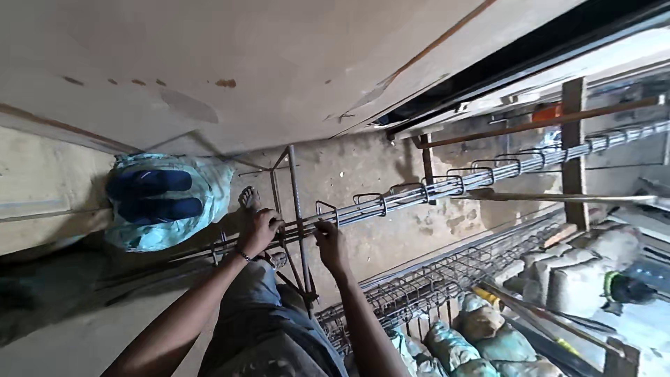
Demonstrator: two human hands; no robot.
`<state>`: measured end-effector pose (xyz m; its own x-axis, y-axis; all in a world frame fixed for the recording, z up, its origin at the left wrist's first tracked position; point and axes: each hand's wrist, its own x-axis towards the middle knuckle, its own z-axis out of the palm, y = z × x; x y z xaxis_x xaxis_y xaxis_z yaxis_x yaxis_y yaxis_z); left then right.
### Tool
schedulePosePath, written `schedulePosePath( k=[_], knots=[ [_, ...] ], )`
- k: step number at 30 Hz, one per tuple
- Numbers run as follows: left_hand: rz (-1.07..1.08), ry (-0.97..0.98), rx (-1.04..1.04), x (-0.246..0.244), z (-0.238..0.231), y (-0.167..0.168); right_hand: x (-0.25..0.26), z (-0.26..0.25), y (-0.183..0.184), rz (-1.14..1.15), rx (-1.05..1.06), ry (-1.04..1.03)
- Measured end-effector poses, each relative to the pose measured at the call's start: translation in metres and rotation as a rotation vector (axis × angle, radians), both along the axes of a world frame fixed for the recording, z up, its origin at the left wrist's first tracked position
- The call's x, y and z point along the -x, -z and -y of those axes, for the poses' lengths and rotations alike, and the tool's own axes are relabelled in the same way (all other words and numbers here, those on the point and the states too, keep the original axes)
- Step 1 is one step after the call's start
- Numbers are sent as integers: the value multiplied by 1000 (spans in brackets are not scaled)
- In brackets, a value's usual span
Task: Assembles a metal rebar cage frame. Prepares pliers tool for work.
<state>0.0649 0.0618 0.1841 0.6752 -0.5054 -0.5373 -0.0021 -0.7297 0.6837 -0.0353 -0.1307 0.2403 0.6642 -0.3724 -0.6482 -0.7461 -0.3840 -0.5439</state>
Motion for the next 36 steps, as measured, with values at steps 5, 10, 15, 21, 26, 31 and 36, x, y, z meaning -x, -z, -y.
schedulePosePath(
  k=[5,10,15,21,26,31,36],
  knots=[
    [45,96,-298,2,18,-28,132,8,-3,-219,143,-251],
    [-5,-27,-364,-3,24,-38,185,-6,40,-72,-36,-419],
    [146,-283,-220,14,-17,-88,194,-7,56,17,-37,-420],
    [253,-444,-69,141,-83,-145,218,-1,43,467,19,-358],
    [379,-432,180,254,-88,-161,228,2,-44,876,178,-467],
    [398,-331,705,302,-47,-190,247,-28,-157,1010,-25,-479],
    [77,-499,1038,338,-17,-222,272,-69,-167,1107,-199,8]
  ],
)
